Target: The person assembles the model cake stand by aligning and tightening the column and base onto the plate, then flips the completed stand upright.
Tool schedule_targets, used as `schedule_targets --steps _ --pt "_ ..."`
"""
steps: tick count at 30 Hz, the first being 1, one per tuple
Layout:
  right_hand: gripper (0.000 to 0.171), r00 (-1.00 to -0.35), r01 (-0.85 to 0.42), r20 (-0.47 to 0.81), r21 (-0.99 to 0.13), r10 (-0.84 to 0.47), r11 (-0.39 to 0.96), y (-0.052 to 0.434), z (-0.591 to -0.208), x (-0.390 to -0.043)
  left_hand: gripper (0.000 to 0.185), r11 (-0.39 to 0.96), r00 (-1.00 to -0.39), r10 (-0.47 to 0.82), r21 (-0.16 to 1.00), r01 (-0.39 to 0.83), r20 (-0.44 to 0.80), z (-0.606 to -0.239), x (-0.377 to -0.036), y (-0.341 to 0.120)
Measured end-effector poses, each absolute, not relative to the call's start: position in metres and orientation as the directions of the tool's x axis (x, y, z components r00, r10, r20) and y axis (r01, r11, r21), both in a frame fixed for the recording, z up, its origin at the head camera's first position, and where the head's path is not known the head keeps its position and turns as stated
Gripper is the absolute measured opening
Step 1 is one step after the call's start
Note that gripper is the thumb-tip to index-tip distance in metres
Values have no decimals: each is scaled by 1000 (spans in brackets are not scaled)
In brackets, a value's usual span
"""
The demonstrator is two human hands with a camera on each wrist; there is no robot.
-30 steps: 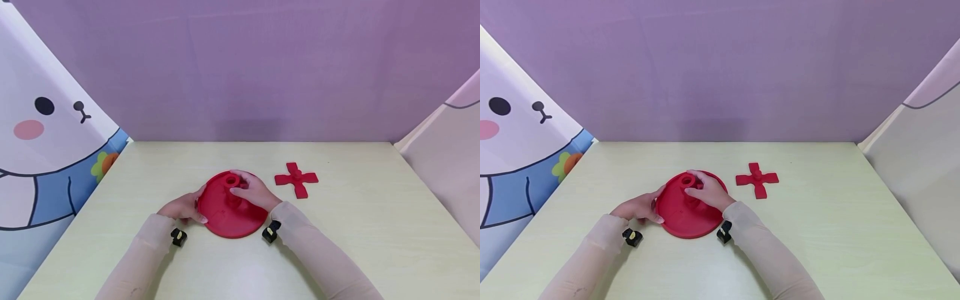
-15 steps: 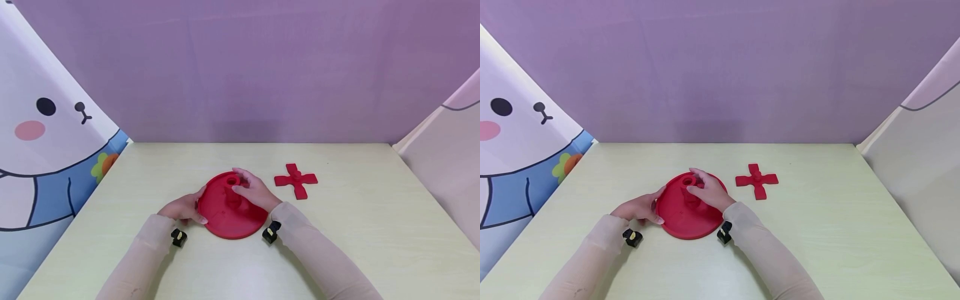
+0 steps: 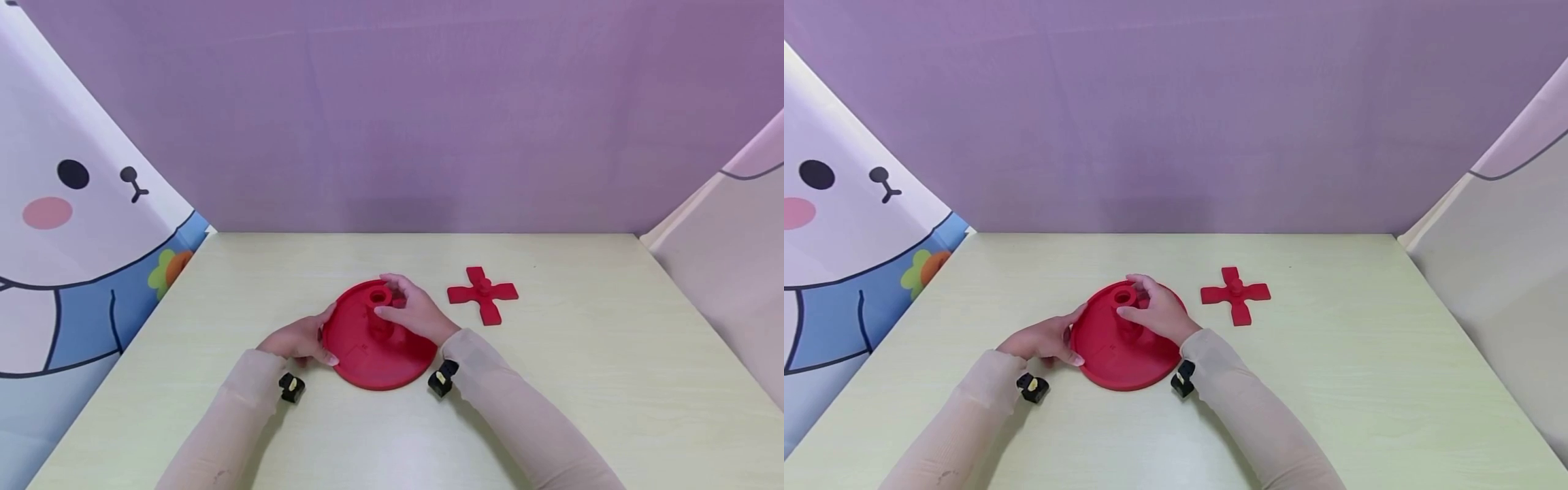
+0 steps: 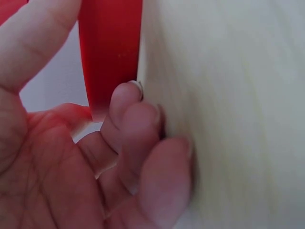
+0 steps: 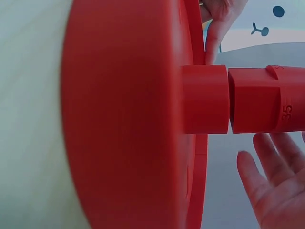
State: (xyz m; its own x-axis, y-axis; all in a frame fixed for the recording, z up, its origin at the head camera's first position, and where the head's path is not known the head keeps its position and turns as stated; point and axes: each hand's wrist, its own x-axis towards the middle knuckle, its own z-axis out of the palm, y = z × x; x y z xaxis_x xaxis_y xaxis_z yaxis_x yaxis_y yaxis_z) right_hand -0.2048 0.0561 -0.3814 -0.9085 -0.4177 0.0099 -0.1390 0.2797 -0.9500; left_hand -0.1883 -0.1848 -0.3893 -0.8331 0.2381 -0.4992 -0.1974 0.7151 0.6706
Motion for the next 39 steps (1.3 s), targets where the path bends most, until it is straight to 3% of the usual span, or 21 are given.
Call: schedule_targets --steps 6,15,22,27,39 --pt "58 -887 -154 21 -956 -462 252 57 -383 -204 114 730 -833 235 657 -189 -501 -389 -189 -185" --pt "51 -912 -156 22 -942 -410 296 55 -384 -206 116 731 -832 235 656 -189 -503 -388 -189 -185" --pt "68 -893 -153 1 -941 -449 302 56 -386 -207 115 726 -829 238 660 -195 -506 -388 -188 -184" --pt "63 -871 -173 23 -950 -490 261 57 -386 -206 115 726 -829 226 655 -206 -512 -387 -187 -184" --pt "56 -917 -164 17 -926 -398 339 52 -386 -207 114 743 -829 232 643 -187 -509 -386 -188 -185"
